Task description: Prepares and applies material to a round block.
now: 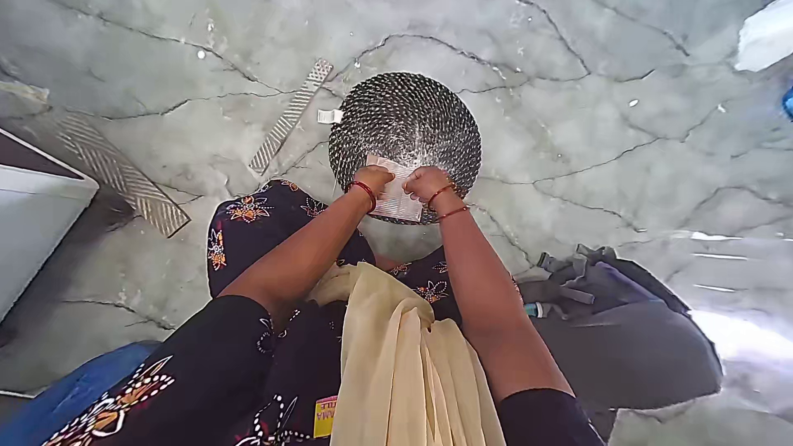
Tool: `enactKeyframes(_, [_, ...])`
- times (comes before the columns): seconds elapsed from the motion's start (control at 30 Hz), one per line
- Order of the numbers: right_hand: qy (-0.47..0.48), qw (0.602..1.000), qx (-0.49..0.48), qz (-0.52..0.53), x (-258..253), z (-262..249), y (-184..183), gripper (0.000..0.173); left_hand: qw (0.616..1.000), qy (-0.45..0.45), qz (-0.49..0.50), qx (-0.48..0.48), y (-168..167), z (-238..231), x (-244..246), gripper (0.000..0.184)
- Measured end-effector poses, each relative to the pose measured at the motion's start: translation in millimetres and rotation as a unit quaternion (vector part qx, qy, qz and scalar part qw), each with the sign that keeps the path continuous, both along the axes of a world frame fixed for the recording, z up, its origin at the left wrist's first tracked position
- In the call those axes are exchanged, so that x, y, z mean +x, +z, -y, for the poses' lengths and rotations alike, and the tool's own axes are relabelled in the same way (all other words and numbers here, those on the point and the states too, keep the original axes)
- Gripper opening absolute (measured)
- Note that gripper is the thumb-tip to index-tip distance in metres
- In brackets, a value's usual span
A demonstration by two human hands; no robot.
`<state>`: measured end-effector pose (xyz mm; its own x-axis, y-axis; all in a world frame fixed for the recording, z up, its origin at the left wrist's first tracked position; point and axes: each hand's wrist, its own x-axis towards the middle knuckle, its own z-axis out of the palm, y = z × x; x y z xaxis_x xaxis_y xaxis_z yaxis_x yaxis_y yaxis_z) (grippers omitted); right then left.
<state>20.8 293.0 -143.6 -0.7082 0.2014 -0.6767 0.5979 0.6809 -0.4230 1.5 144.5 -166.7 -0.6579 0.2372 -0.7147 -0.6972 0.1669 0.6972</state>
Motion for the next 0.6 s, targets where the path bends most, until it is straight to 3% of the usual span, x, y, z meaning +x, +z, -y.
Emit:
enactKeyframes(0.13, [0.094,0.991,0.090,0.033,-20.3,7.1,-34.7,0.031,0.999,-0.017,0.000,-0.041,-16.8,7.9,-8.8,0.049])
enactKeyframes(0.3, [0.072,0.990,0.122,0.016,-19.3,7.4,-49.4,0.038,0.976,0.033,-0.074,-0.203,-11.5,35.7,-33.8,0.064])
enactKeyframes(0.37, [0.065,0.990,0.127,0.015,-18.0,6.2,-50.0,0.039,0.942,-0.035,-0.094,-0.320,-5.4,51.8,-45.9,0.058])
enactKeyframes(0.43, [0.055,0.990,0.130,0.013,-15.5,7.5,-48.6,0.039,0.895,-0.164,-0.077,-0.407,2.5,61.9,-50.8,0.045])
enactKeyframes(0.53, [0.039,0.991,0.127,0.013,-13.8,7.7,-47.9,0.037,0.842,-0.297,-0.025,-0.449,3.8,58.8,-44.0,0.046])
enactKeyframes(0.6, [0.030,0.992,0.121,0.009,-12.5,6.5,-48.5,0.035,0.822,-0.323,-0.006,-0.468,-3.2,52.3,-39.2,0.048])
